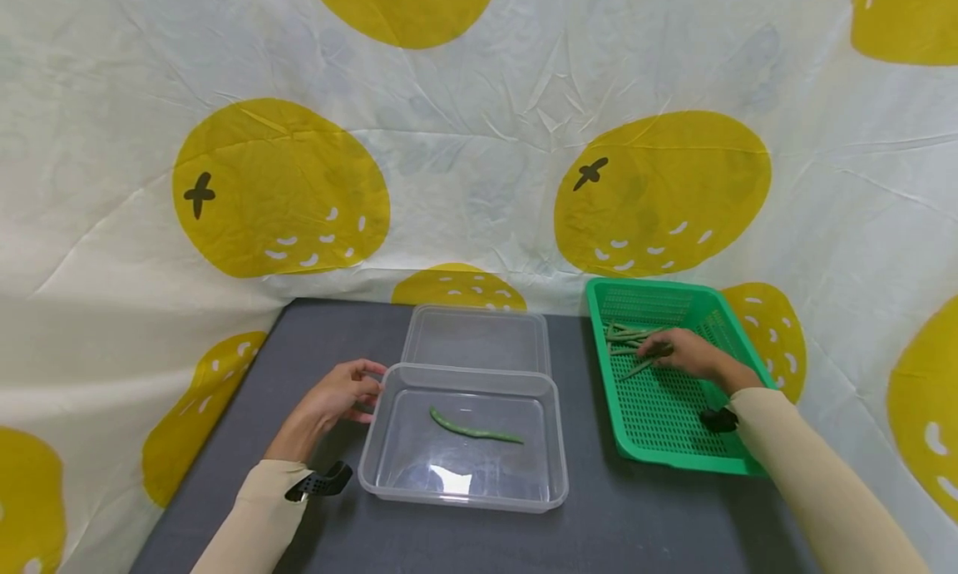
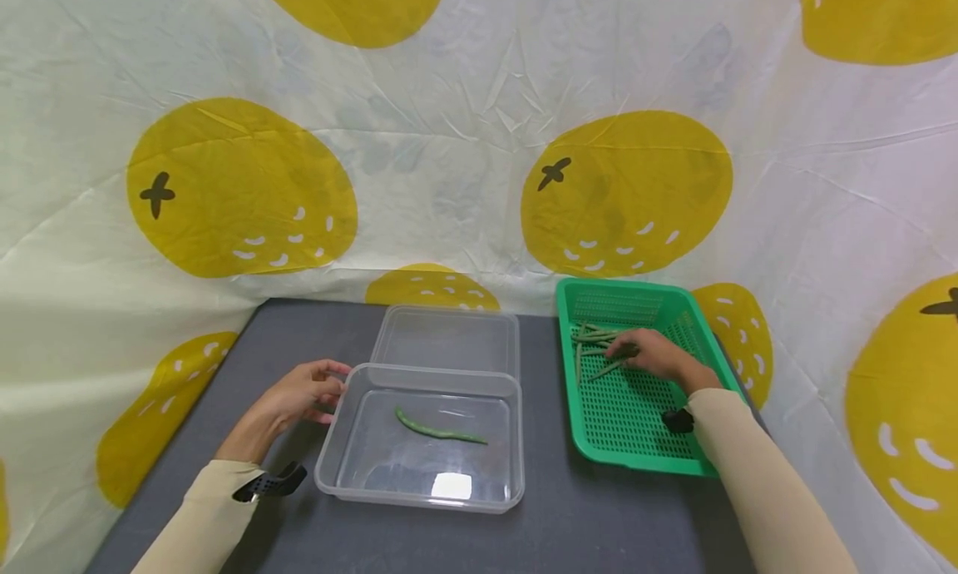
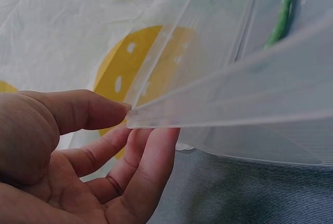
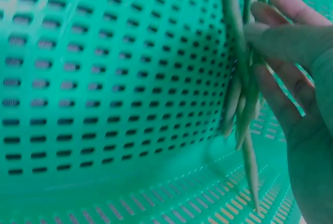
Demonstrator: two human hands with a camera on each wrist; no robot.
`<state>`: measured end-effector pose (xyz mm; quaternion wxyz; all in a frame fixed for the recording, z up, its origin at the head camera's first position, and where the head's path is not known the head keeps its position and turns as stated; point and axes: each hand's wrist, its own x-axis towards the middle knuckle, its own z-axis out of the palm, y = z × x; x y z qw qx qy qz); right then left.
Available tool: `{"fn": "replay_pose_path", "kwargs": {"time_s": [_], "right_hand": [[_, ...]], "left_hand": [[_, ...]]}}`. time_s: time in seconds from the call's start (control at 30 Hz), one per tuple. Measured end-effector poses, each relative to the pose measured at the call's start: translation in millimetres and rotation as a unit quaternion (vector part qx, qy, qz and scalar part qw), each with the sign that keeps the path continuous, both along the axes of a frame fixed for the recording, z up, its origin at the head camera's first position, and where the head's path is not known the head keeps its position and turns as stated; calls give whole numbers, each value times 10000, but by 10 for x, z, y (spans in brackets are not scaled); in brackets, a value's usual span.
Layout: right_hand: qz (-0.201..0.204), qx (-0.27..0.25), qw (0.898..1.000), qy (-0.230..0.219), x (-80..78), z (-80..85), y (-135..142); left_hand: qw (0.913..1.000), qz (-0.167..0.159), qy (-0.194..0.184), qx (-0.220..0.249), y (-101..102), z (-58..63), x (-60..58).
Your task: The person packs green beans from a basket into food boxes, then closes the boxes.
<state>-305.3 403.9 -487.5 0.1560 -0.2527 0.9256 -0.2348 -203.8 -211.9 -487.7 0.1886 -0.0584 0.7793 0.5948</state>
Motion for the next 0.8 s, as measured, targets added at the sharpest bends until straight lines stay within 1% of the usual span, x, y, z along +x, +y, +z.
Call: {"fn": "replay_pose_path", "kwargs": {"time_s": [0.1, 0.27, 0.4, 0.53, 0.63, 0.8], "right_hand": [[16, 159, 9997, 175, -15, -18, 32], [74, 355, 9970, 681, -54, -50, 68], [209, 504, 9939, 963, -82, -79, 53], [376, 773, 9892, 1188, -102, -113, 0], [383, 1000, 9855, 1317, -103, -124, -33], [269, 1252, 9825, 1350, -83, -97, -75]], "left_hand": [[10000, -7, -8, -10, 2, -1, 3], [10000, 0, -15, -6, 3, 9, 5], [10000, 8, -3, -19, 4, 11, 2], [10000, 12, -27, -6, 4, 5, 7], [10000, 3, -31, -8, 4, 2, 10], [10000, -2, -1, -29, 2, -9, 13]]}}
